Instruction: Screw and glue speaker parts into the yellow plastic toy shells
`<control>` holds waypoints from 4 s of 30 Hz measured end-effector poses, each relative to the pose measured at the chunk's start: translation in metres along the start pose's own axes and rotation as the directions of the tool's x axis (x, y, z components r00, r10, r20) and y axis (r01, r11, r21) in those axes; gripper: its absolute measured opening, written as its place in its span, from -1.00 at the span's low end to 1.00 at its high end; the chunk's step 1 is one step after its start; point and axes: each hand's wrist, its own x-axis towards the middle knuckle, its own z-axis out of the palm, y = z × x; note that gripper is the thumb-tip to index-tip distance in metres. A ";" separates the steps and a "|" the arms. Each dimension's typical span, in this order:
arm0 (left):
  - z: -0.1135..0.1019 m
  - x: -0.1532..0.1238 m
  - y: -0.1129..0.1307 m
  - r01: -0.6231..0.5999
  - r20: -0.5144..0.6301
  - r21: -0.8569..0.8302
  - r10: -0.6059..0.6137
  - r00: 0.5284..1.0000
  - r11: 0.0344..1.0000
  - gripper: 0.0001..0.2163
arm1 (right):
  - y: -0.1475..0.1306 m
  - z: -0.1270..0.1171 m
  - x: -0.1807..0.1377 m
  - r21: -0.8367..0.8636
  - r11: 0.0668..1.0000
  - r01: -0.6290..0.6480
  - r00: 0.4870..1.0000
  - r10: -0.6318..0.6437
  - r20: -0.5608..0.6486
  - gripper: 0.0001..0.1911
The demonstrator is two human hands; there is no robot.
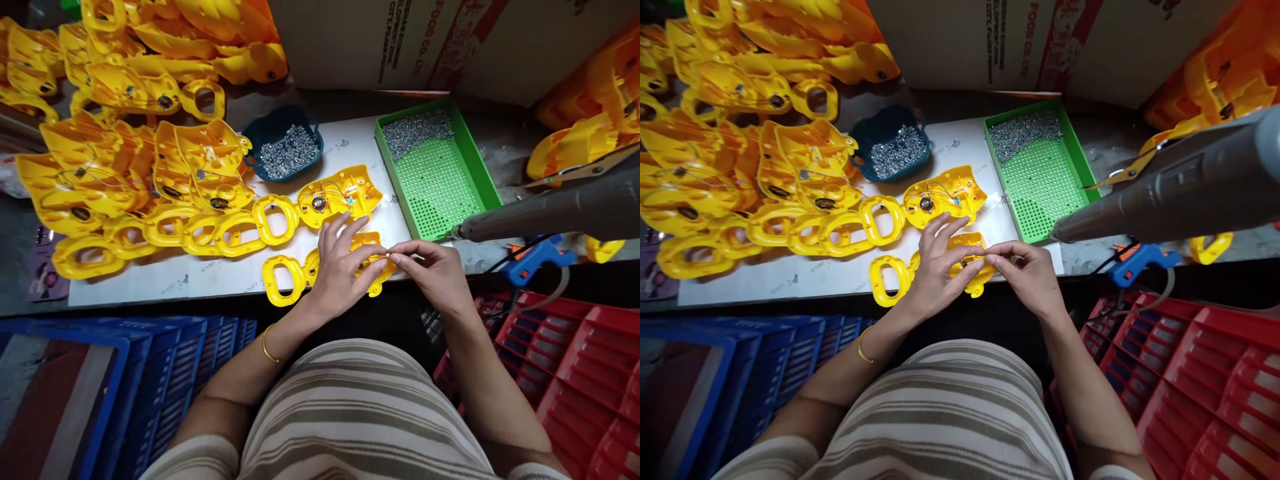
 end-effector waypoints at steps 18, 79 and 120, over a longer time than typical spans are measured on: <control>0.006 -0.003 0.008 0.164 0.007 0.058 -0.165 0.986 0.985 -0.86 | 0.029 -0.001 -0.024 -0.094 0.995 0.035 0.998 -0.029 0.060 -0.55; -0.050 0.045 -0.073 -0.324 0.076 0.214 0.316 0.946 0.921 -0.68 | 0.022 0.022 0.009 0.033 0.969 -0.245 0.937 0.228 0.265 -0.39; -0.034 0.090 -0.073 -0.132 0.001 -0.251 0.136 0.991 0.959 -0.68 | -0.031 0.035 0.099 0.187 0.979 0.084 0.996 -0.086 0.004 -0.77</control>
